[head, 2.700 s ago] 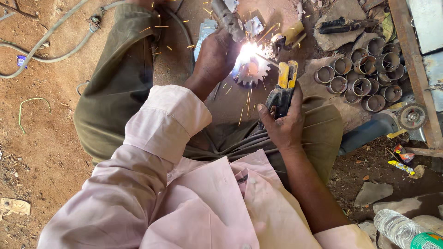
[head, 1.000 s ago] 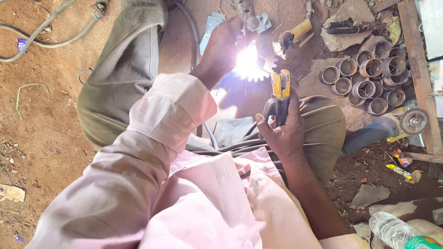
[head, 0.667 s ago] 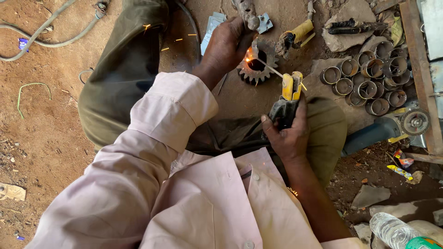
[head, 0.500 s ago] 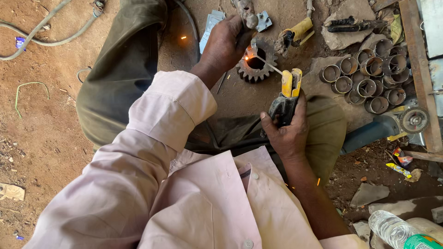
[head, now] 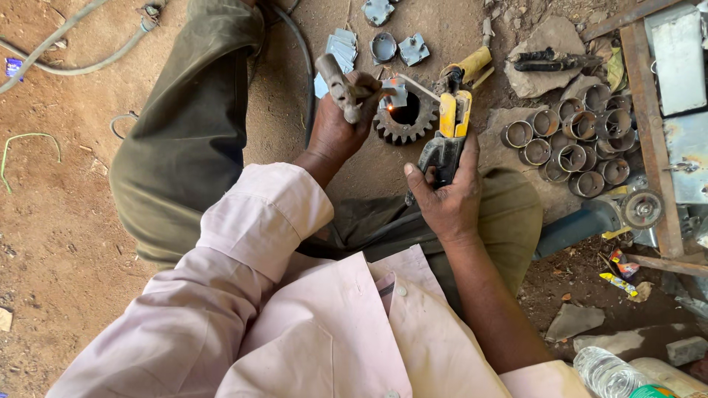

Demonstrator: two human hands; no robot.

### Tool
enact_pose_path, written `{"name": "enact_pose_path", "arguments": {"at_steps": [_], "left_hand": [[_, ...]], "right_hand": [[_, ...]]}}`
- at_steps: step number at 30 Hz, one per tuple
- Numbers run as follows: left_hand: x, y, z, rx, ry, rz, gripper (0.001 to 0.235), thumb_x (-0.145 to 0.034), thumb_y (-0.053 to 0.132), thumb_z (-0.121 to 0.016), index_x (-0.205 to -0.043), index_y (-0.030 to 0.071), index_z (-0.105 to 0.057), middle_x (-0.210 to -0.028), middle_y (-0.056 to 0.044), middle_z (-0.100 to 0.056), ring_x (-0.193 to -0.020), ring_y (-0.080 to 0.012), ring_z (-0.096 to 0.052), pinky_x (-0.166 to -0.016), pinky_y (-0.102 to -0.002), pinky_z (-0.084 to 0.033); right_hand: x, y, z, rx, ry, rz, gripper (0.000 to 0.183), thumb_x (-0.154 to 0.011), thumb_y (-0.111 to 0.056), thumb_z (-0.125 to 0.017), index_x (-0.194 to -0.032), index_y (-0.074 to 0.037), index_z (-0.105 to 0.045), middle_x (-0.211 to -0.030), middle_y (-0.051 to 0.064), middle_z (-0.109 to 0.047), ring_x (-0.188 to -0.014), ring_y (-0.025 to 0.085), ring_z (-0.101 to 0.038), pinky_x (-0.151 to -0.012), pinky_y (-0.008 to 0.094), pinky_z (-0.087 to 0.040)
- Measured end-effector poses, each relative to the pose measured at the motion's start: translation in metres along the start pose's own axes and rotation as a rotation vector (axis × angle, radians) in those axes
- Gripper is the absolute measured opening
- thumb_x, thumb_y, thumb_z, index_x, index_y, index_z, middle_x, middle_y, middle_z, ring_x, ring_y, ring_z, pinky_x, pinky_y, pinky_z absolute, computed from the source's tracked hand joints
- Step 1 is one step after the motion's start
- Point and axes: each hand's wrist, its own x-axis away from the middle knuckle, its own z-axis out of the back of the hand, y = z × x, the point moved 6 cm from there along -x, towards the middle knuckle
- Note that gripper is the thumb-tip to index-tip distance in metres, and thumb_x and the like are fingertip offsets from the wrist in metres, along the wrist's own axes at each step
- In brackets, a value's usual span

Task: The person sits on the ground and uses a handheld welding tool to attach small metal plates to a large gear-like component. They repeatedly pick up plates, position them on the gear, and weld them in place, creating sparks. The person handles multiple metal plates and the gear throughout the process.

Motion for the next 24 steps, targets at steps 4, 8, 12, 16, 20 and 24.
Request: {"name": "enact_pose_path", "arguments": {"at_steps": [4, 8, 12, 16, 20, 24], "left_hand": [[0.005, 0.000, -0.002, 0.048, 0.014, 0.049, 0.016, -0.100, 0.014, -0.072, -0.111, 0.005, -0.063, -0.092, -0.012, -0.076, -0.084, -0.0240, -0.078, -0.072, -0.035, -0.060], [0.003, 0.000, -0.001, 0.038, 0.032, 0.033, 0.015, -0.099, 0.012, -0.072, -0.109, 0.004, -0.064, -0.093, -0.014, -0.075, -0.085, -0.0247, -0.077, -0.073, -0.036, -0.060], [0.004, -0.003, -0.002, 0.038, 0.036, 0.010, 0.016, -0.099, 0.013, -0.072, -0.110, 0.004, -0.063, -0.093, -0.013, -0.074, -0.087, -0.0257, -0.077, -0.074, -0.037, -0.060], [0.003, -0.006, -0.004, -0.104, 0.031, -0.060, 0.011, -0.098, 0.010, -0.071, -0.109, 0.008, -0.068, -0.095, -0.013, -0.075, -0.089, -0.0295, -0.076, -0.075, -0.039, -0.059], [0.005, -0.007, -0.001, 0.075, 0.054, -0.010, 0.016, -0.098, 0.012, -0.070, -0.111, 0.005, -0.063, -0.097, -0.012, -0.072, -0.090, -0.0295, -0.076, -0.078, -0.040, -0.059], [0.004, -0.002, -0.001, -0.052, 0.056, -0.136, 0.010, -0.098, 0.012, -0.067, -0.108, 0.009, -0.066, -0.104, -0.014, -0.072, -0.094, -0.0352, -0.073, -0.081, -0.041, -0.058]], "right_hand": [[-0.008, -0.001, -0.009, -0.027, -0.033, -0.007, 0.092, -0.093, -0.021, -0.083, -0.161, 0.002, -0.026, -0.104, 0.004, -0.062, -0.080, 0.009, -0.059, -0.070, 0.023, -0.056], [-0.009, 0.001, -0.011, 0.008, -0.032, -0.016, 0.093, -0.091, -0.019, -0.083, -0.160, 0.002, -0.026, -0.105, 0.005, -0.063, -0.080, 0.009, -0.059, -0.069, 0.023, -0.056], [-0.009, 0.005, -0.013, -0.003, -0.028, -0.037, 0.093, -0.090, -0.019, -0.084, -0.160, 0.002, -0.026, -0.105, 0.006, -0.063, -0.080, 0.009, -0.059, -0.069, 0.023, -0.057], [-0.009, 0.007, -0.014, 0.006, -0.043, -0.059, 0.095, -0.089, -0.019, -0.085, -0.159, 0.003, -0.025, -0.105, 0.005, -0.064, -0.079, 0.008, -0.061, -0.068, 0.022, -0.057], [-0.009, 0.009, -0.015, -0.024, -0.037, -0.053, 0.093, -0.089, -0.017, -0.085, -0.159, 0.003, -0.027, -0.108, 0.008, -0.064, -0.083, 0.011, -0.060, -0.070, 0.024, -0.057], [-0.008, 0.010, -0.012, 0.002, -0.046, -0.016, 0.091, -0.091, -0.020, -0.084, -0.158, 0.004, -0.028, -0.113, 0.010, -0.066, -0.089, 0.013, -0.066, -0.079, 0.028, -0.059]]}}
